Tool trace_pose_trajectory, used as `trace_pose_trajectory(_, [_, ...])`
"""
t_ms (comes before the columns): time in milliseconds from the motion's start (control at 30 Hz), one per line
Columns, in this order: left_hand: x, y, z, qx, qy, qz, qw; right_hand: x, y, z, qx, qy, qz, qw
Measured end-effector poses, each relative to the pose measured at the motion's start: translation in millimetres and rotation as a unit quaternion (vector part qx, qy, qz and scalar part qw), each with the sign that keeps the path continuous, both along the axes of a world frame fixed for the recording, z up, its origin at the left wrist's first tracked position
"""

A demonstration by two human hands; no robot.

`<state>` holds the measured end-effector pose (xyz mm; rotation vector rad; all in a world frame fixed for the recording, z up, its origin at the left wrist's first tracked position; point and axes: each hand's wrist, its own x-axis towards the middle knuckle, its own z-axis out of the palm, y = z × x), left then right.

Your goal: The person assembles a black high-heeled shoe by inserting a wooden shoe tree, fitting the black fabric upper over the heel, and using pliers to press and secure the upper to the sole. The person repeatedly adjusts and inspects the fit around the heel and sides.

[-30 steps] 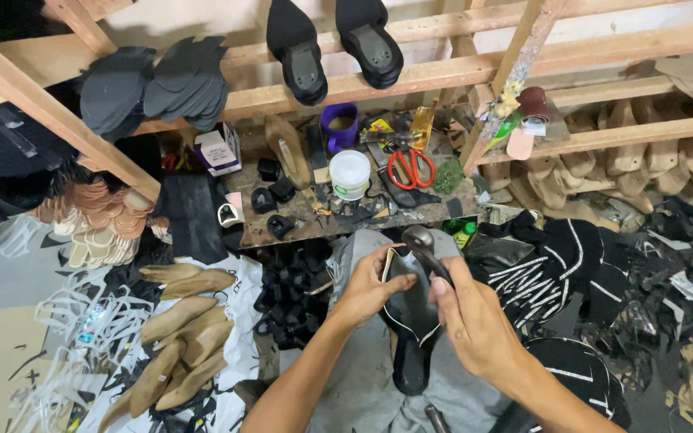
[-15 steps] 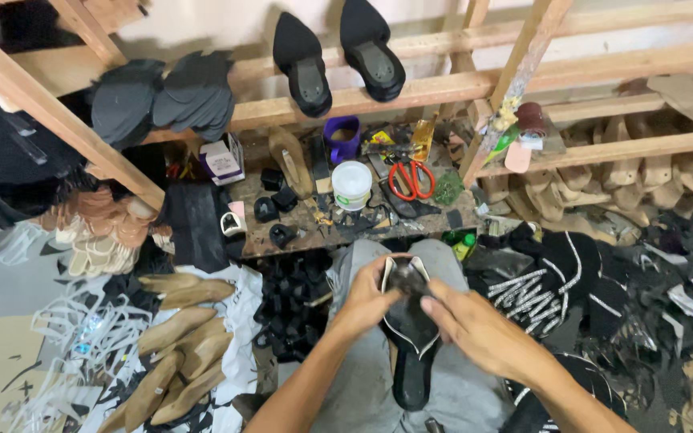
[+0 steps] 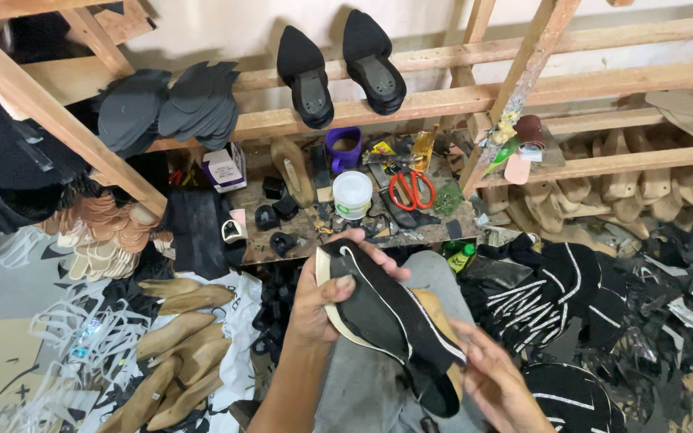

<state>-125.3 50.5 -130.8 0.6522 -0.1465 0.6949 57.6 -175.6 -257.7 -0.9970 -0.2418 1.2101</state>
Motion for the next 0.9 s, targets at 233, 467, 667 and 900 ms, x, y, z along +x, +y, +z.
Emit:
trace_pose_trajectory(233, [35, -12, 14, 0.115, 0.172, 0.277, 0.938, -25, 3, -2, 0.099, 0.043, -0.015, 0.994])
trace_pose_trajectory(467, [18, -19, -13, 0.080, 0.263, 0.220, 0.936, -39, 10, 68, 0.089, -0.544, -0.054, 0.833])
trace_pose_trajectory(667, [-11, -44, -36, -0.041, 0.234, 0.092, 0.967, -20, 35, 90, 0.068, -0.198, -0.076, 0.975])
trace_pose_trajectory(900, [-51, -92, -74, -0.081, 0.287, 0.028, 0.954, 1, 25, 40, 0.035, 0.022, 0.047, 0.998])
